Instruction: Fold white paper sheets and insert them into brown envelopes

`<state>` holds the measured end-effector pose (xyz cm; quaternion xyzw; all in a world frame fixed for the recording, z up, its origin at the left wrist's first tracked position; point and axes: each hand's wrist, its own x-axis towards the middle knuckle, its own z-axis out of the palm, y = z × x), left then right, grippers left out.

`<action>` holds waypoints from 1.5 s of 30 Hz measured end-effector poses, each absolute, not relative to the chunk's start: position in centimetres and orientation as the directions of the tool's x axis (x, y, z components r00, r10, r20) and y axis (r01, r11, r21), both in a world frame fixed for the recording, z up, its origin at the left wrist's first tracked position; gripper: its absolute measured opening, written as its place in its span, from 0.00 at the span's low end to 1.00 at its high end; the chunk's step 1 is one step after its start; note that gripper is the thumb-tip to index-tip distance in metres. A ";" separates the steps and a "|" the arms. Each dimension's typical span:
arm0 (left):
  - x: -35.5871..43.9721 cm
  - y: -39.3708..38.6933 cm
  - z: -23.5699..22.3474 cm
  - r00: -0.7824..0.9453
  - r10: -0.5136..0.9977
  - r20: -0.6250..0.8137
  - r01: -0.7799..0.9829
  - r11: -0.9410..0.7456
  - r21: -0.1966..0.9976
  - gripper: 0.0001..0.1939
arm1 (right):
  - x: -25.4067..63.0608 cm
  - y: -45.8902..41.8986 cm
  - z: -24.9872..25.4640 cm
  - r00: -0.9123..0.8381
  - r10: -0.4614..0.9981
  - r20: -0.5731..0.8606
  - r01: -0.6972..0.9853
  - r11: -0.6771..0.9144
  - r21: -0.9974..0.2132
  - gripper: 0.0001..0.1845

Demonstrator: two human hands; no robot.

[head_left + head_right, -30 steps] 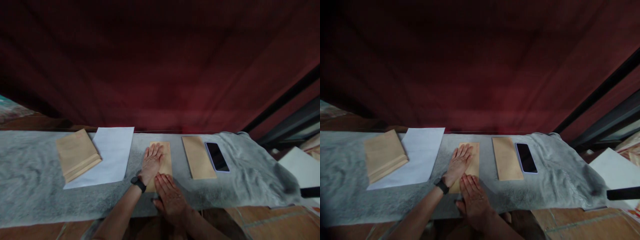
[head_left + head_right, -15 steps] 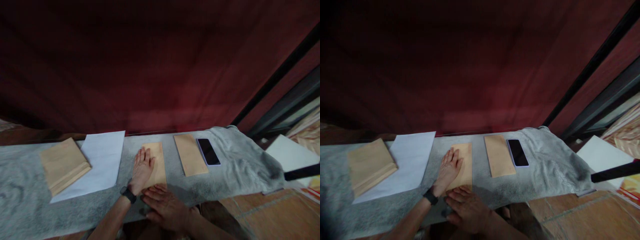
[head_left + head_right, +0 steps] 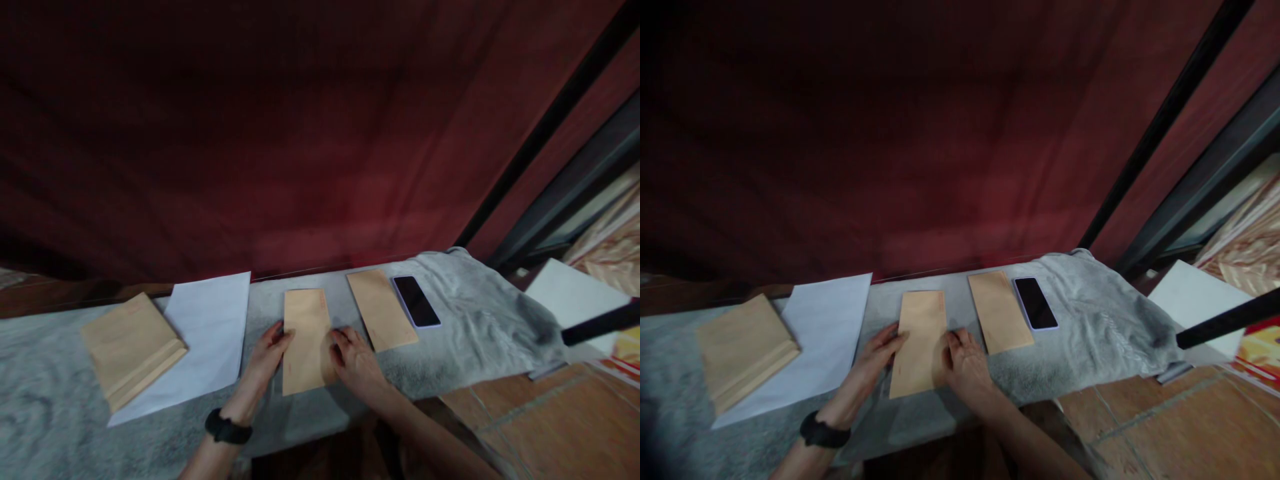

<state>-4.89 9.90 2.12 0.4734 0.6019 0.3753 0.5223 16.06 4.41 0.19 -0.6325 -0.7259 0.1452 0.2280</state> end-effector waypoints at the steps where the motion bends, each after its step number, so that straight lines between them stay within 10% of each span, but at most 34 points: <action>1: -4.8 9.6 2.4 0.055 0.943 -0.330 0.137 0.320 0.937 0.29 | 16.0 4.5 0.2 -0.093 0.984 0.150 0.845 0.158 -0.510 0.18; 7: -4.4 9.0 3.4 0.145 0.899 -0.413 -0.062 0.425 0.903 0.28 | 16.6 5.2 0.6 -0.009 0.994 0.113 0.722 0.084 -0.687 0.17; 11: -4.1 9.7 3.7 0.022 0.951 -0.310 -0.178 0.309 0.934 0.29 | 17.4 6.0 1.2 0.078 0.987 -0.141 0.266 -0.157 -0.951 0.20; 14: -3.4 9.9 3.8 -0.001 0.968 -0.253 -0.204 0.247 0.947 0.29 | 17.6 6.3 1.4 -0.038 0.949 -0.313 -0.160 -0.315 -0.936 0.25; 18: -1.7 9.4 3.9 0.053 0.978 -0.203 -0.176 0.209 0.962 0.30 | 18.2 6.7 1.7 -0.026 0.956 -0.291 -0.298 -0.285 -0.911 0.28; 24: -1.4 9.7 3.2 0.033 0.988 -0.149 0.000 0.149 0.989 0.28 | 24.6 9.0 2.1 0.358 0.924 -0.135 -0.011 -0.140 -0.990 0.22; 35: -2.8 10.7 1.4 0.023 0.996 -0.084 0.101 0.081 0.992 0.25 | 32.2 7.6 0.7 0.529 0.845 -0.081 0.383 -0.323 -0.865 0.17; 40: -2.8 10.5 1.5 0.044 0.999 0.010 0.265 -0.021 0.964 0.16 | 30.9 5.9 1.2 0.469 0.881 0.065 0.843 -0.425 -0.329 0.13; 45: -3.4 10.5 1.7 0.062 0.988 0.143 0.483 -0.155 0.862 0.10 | 29.1 4.8 2.2 0.378 0.918 0.118 0.923 -0.383 0.024 0.14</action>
